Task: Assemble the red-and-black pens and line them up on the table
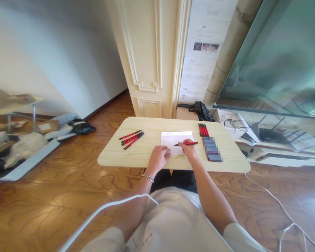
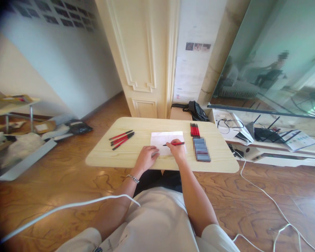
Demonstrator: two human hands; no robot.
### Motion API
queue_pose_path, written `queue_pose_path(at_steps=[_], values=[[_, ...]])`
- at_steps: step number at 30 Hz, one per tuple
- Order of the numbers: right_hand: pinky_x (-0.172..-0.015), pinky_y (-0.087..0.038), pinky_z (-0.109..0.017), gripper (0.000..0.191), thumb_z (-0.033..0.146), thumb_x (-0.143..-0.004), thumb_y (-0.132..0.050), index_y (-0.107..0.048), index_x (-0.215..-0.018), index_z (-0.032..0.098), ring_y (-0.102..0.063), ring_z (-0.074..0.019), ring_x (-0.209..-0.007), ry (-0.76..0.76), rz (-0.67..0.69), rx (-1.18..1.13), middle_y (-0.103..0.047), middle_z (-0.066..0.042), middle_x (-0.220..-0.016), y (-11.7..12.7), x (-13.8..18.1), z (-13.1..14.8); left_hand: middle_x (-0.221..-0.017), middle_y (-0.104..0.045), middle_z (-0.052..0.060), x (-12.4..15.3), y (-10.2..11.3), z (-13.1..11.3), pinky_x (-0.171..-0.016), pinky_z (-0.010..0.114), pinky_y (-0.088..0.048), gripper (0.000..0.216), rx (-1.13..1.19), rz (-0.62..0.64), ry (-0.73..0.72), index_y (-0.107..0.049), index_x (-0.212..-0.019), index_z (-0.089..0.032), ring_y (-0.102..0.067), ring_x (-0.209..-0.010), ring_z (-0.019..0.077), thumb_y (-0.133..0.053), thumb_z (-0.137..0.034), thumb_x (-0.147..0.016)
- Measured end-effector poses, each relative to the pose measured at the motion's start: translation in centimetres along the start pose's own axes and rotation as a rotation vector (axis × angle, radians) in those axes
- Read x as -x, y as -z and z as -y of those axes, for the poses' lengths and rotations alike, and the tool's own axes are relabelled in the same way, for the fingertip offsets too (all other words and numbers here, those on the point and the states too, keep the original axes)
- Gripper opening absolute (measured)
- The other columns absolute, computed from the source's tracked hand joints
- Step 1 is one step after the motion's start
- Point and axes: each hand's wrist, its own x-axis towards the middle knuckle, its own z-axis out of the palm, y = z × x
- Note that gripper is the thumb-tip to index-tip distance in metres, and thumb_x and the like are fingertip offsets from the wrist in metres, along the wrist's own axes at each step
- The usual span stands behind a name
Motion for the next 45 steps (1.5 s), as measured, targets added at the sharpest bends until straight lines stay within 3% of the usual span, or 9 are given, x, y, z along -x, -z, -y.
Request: queue_pose_path(at_steps=[4,9,26,29,34,37,39,42,45], values=[[-0.044,-0.038,-0.021,0.022,0.039,-0.070,-0.061,-0.063,-0.074,0.017,-0.052,-0.0111,-0.048,0.013,0.048,0.126,-0.062,0.000,-0.057,-0.5,0.2,-0.6,-0.106,-0.067,0.007,0.0,0.0,-0.1,-0.097,0.038,-0.042,0.021,-0.004,0.005,0.003,-0.072,-0.098,-0.022,-0.057,-0.102,0.0222,-0.057,-0.028,-0.085],[-0.046,-0.039,-0.022,0.019,0.034,-0.066,-0.062,-0.066,-0.071,0.016,-0.054,-0.0118,-0.049,0.055,0.031,0.293,-0.063,-0.001,-0.057,-0.6,0.3,-0.7,-0.107,-0.067,0.007,0.0,0.0,0.0,-0.097,0.037,-0.042,0.021,-0.005,0.012,0.011,-0.072,-0.097,-0.021,-0.057,-0.102,0.0222,-0.056,-0.029,-0.086],[-0.050,-0.039,-0.024,0.010,0.028,-0.065,-0.061,-0.064,-0.063,0.018,-0.055,-0.0135,-0.052,0.065,-0.060,0.367,-0.063,0.000,-0.055,-1.2,0.4,-0.8,-0.105,-0.067,0.008,-0.1,-0.1,-0.1,-0.096,0.039,-0.042,0.020,0.023,0.012,0.014,-0.073,-0.096,-0.021,-0.057,-0.102,0.0227,-0.057,-0.027,-0.085],[-0.047,-0.038,-0.023,0.014,0.031,-0.064,-0.065,-0.063,-0.063,0.018,-0.052,-0.0124,-0.049,0.057,-0.051,0.263,-0.061,0.000,-0.053,-1.0,0.3,-0.8,-0.106,-0.067,0.008,0.0,-0.2,0.0,-0.097,0.039,-0.042,0.020,0.026,0.010,0.022,-0.072,-0.097,-0.021,-0.057,-0.103,0.0228,-0.057,-0.027,-0.085],[-0.047,-0.042,-0.022,0.036,0.050,-0.074,-0.060,-0.060,-0.060,0.017,-0.054,-0.0116,-0.051,-0.050,-0.115,-0.221,-0.061,-0.002,-0.057,-0.4,-0.3,-0.2,-0.106,-0.067,0.007,0.0,0.0,-0.1,-0.097,0.040,-0.042,0.020,0.022,0.009,0.023,-0.073,-0.097,-0.022,-0.057,-0.103,0.0231,-0.058,-0.027,-0.084],[-0.054,-0.048,-0.022,0.030,0.044,-0.076,-0.064,-0.060,-0.064,0.017,-0.060,-0.0124,-0.063,-0.054,-0.080,-0.523,-0.067,-0.006,-0.072,0.0,-0.6,0.8,-0.106,-0.067,0.007,0.0,0.1,0.0,-0.097,0.040,-0.043,0.019,0.026,0.004,0.020,-0.072,-0.097,-0.023,-0.057,-0.103,0.0233,-0.059,-0.025,-0.083],[-0.047,-0.043,-0.018,0.022,0.039,-0.075,-0.068,-0.061,-0.075,0.018,-0.056,-0.0089,-0.057,-0.051,0.004,-0.665,-0.065,-0.003,-0.072,0.5,-0.6,1.6,-0.106,-0.067,0.008,0.0,0.1,0.0,-0.097,0.040,-0.043,0.019,0.030,0.000,0.014,-0.072,-0.097,-0.022,-0.057,-0.103,0.0231,-0.059,-0.023,-0.082],[-0.035,-0.029,-0.017,0.033,0.055,-0.078,-0.061,-0.060,-0.081,0.021,-0.036,-0.0056,-0.038,-0.081,0.097,-0.759,-0.048,0.005,-0.052,1.6,-0.4,2.7,-0.105,-0.067,0.007,0.0,0.1,0.0,-0.098,0.040,-0.042,0.019,0.038,-0.001,0.011,-0.072,-0.096,-0.022,-0.057,-0.103,0.0228,-0.059,-0.022,-0.082],[-0.034,-0.026,-0.020,0.062,0.080,-0.075,-0.035,-0.054,-0.065,0.022,-0.026,-0.0074,-0.035,-0.137,0.093,-0.742,-0.030,0.007,-0.042,2.7,-0.4,3.2,-0.105,-0.067,0.007,0.0,0.1,0.0,-0.097,0.039,-0.042,0.019,0.048,0.000,0.010,-0.071,-0.096,-0.021,-0.057,-0.103,0.0229,-0.059,-0.023,-0.082]])
